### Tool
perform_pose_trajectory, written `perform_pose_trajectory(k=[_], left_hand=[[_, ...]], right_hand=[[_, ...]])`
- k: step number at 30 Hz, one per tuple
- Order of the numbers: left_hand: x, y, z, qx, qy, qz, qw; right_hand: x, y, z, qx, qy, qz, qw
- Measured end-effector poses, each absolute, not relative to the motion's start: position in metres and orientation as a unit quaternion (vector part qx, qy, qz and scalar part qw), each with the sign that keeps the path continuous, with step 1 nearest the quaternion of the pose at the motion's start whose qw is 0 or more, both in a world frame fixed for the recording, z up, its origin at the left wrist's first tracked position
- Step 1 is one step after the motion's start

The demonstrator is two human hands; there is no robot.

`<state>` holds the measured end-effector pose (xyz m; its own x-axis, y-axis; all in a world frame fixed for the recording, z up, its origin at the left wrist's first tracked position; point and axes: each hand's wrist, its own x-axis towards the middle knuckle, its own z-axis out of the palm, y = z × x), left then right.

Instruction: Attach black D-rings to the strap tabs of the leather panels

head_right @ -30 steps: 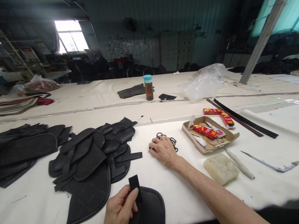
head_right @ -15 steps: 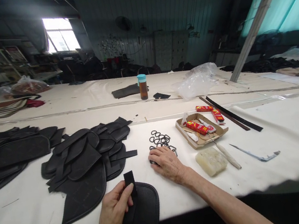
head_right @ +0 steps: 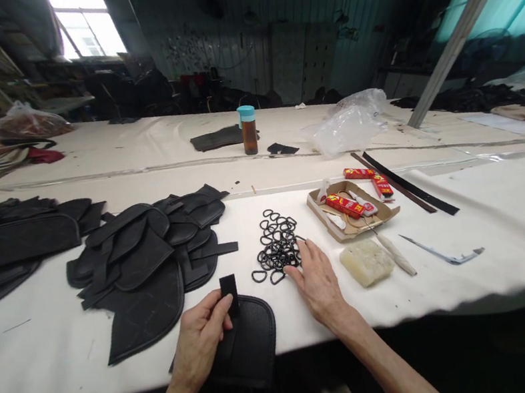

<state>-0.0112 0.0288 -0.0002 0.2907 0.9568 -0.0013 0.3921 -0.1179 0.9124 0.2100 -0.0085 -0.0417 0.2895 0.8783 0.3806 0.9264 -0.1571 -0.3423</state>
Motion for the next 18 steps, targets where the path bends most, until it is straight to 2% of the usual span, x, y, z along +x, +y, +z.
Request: perform_pose_trajectory(k=[5, 12, 18], left_hand=[[-0.012, 0.029, -0.002, 0.674, 0.492, 0.319, 0.45], [-0.012, 0.028, -0.004, 0.64, 0.482, 0.334, 0.496], [-0.012, 0.03, -0.005, 0.64, 0.474, 0.33, 0.507]], right_hand=[[0.196, 0.009, -0.052, -0.76, -0.598, -0.048, 0.248], [0.19, 0.004, -0.026, -0.712, -0.655, -0.098, 0.234], [0.163, -0.002, -0.01, -0.625, -0.754, -0.126, 0.159]])
